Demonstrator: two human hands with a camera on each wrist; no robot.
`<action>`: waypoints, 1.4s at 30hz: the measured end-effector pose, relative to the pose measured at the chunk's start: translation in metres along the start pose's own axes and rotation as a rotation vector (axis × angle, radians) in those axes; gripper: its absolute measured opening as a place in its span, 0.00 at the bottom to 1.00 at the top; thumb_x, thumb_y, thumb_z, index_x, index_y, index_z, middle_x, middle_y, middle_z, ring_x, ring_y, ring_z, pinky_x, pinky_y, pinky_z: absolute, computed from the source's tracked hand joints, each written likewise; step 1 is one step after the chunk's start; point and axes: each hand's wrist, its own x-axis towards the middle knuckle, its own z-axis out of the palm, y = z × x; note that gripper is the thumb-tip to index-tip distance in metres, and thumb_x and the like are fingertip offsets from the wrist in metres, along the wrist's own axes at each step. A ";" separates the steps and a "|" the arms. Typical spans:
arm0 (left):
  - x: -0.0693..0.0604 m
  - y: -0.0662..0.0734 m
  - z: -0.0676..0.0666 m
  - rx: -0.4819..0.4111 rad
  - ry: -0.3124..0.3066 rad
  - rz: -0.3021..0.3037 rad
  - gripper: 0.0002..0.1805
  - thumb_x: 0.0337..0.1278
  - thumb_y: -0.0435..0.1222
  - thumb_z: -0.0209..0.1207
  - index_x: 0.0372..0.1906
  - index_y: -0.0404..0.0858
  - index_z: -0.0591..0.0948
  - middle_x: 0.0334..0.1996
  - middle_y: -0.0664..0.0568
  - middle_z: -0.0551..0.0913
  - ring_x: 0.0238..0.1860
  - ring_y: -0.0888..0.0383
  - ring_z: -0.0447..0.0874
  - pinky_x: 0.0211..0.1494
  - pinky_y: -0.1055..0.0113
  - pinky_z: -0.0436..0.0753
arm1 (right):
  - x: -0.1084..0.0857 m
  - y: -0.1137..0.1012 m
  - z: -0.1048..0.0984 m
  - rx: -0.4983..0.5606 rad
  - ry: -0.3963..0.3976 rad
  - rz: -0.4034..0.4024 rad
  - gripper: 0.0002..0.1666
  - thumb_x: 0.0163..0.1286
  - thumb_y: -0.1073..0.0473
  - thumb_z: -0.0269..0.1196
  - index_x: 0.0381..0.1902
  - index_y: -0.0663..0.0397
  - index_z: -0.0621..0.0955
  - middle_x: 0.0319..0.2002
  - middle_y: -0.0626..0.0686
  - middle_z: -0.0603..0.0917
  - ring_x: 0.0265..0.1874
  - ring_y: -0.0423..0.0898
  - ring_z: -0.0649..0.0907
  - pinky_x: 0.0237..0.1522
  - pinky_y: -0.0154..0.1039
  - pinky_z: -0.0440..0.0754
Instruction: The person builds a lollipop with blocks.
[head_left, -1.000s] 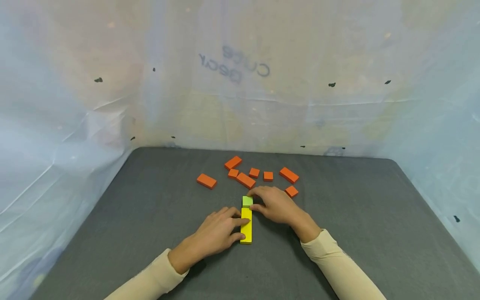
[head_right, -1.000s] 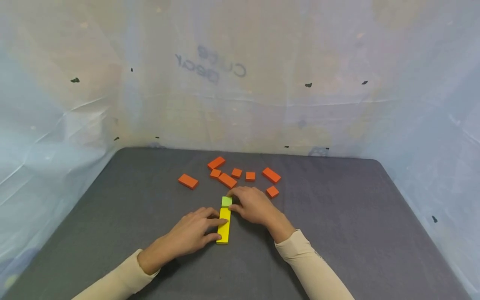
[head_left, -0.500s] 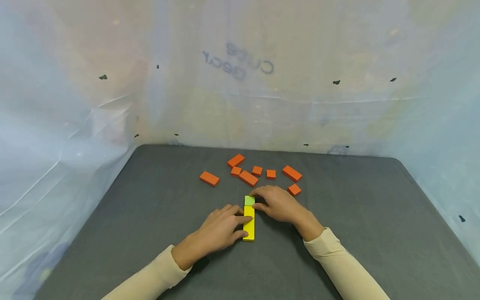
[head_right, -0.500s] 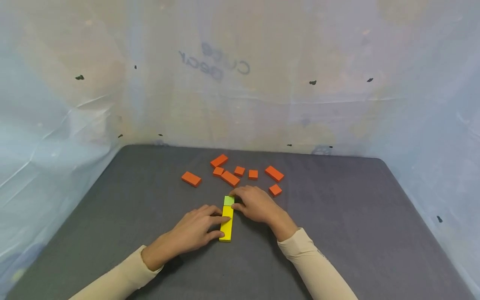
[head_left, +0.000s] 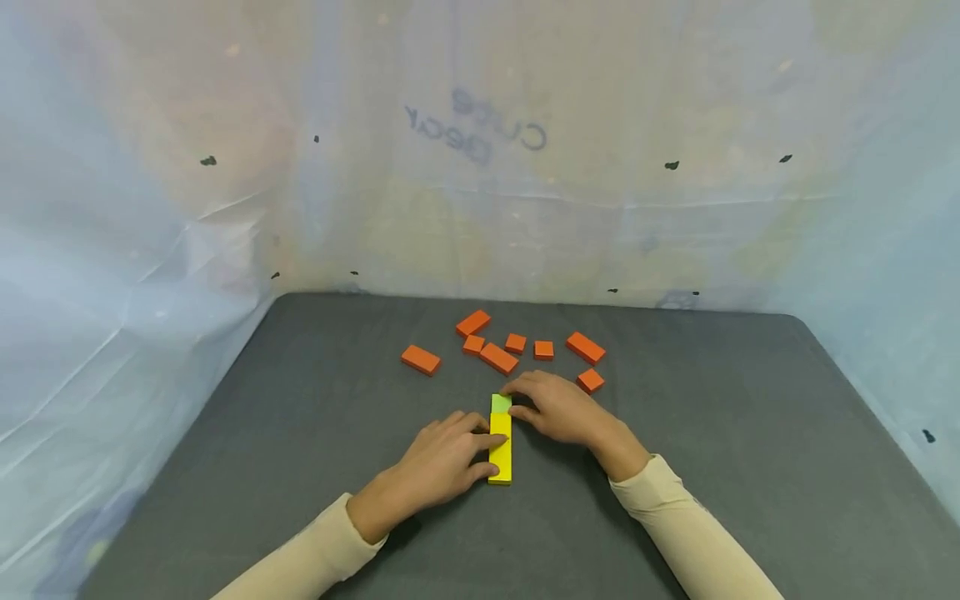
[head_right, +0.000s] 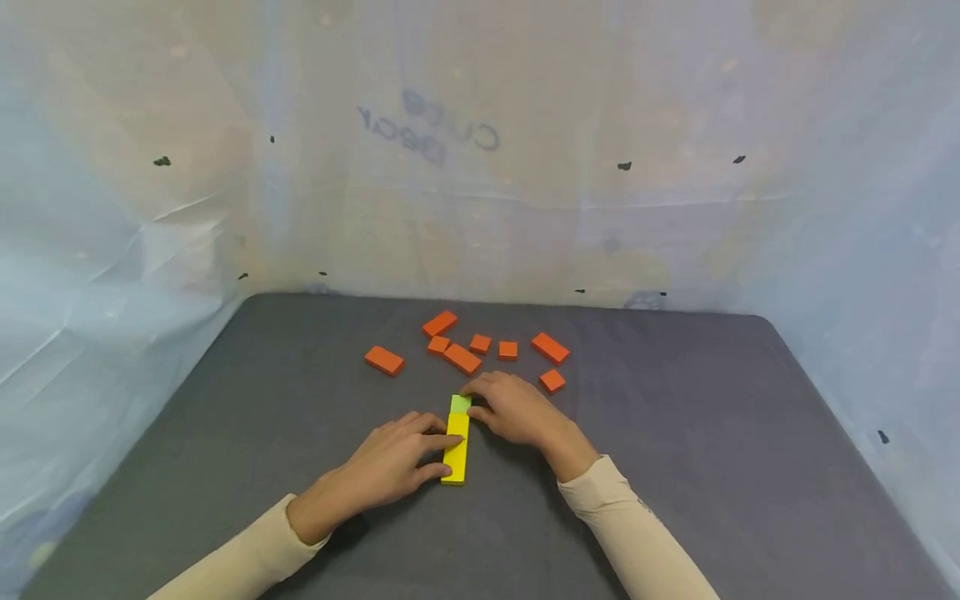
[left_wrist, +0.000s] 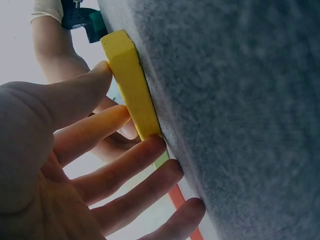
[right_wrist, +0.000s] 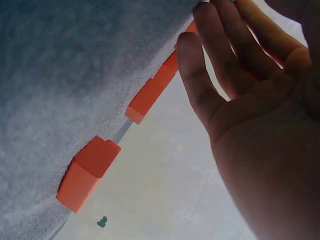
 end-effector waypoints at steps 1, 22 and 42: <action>0.000 0.000 0.000 0.000 0.001 0.001 0.24 0.61 0.53 0.64 0.61 0.53 0.83 0.55 0.55 0.81 0.48 0.58 0.77 0.45 0.59 0.80 | 0.000 0.000 0.000 0.002 0.000 -0.003 0.17 0.72 0.54 0.63 0.57 0.49 0.82 0.50 0.49 0.85 0.48 0.45 0.83 0.51 0.45 0.81; 0.002 0.008 -0.002 -0.042 -0.027 -0.049 0.23 0.61 0.52 0.65 0.61 0.54 0.82 0.55 0.57 0.81 0.51 0.58 0.77 0.49 0.57 0.80 | -0.005 0.002 -0.001 -0.031 -0.005 0.019 0.17 0.73 0.54 0.62 0.58 0.48 0.82 0.52 0.48 0.85 0.51 0.46 0.83 0.53 0.46 0.81; 0.011 0.005 -0.008 0.015 0.001 -0.107 0.31 0.57 0.53 0.67 0.64 0.46 0.80 0.64 0.53 0.75 0.55 0.51 0.81 0.48 0.54 0.84 | -0.005 -0.005 -0.002 -0.010 -0.020 -0.003 0.17 0.74 0.52 0.60 0.58 0.46 0.82 0.52 0.47 0.84 0.51 0.45 0.83 0.54 0.45 0.81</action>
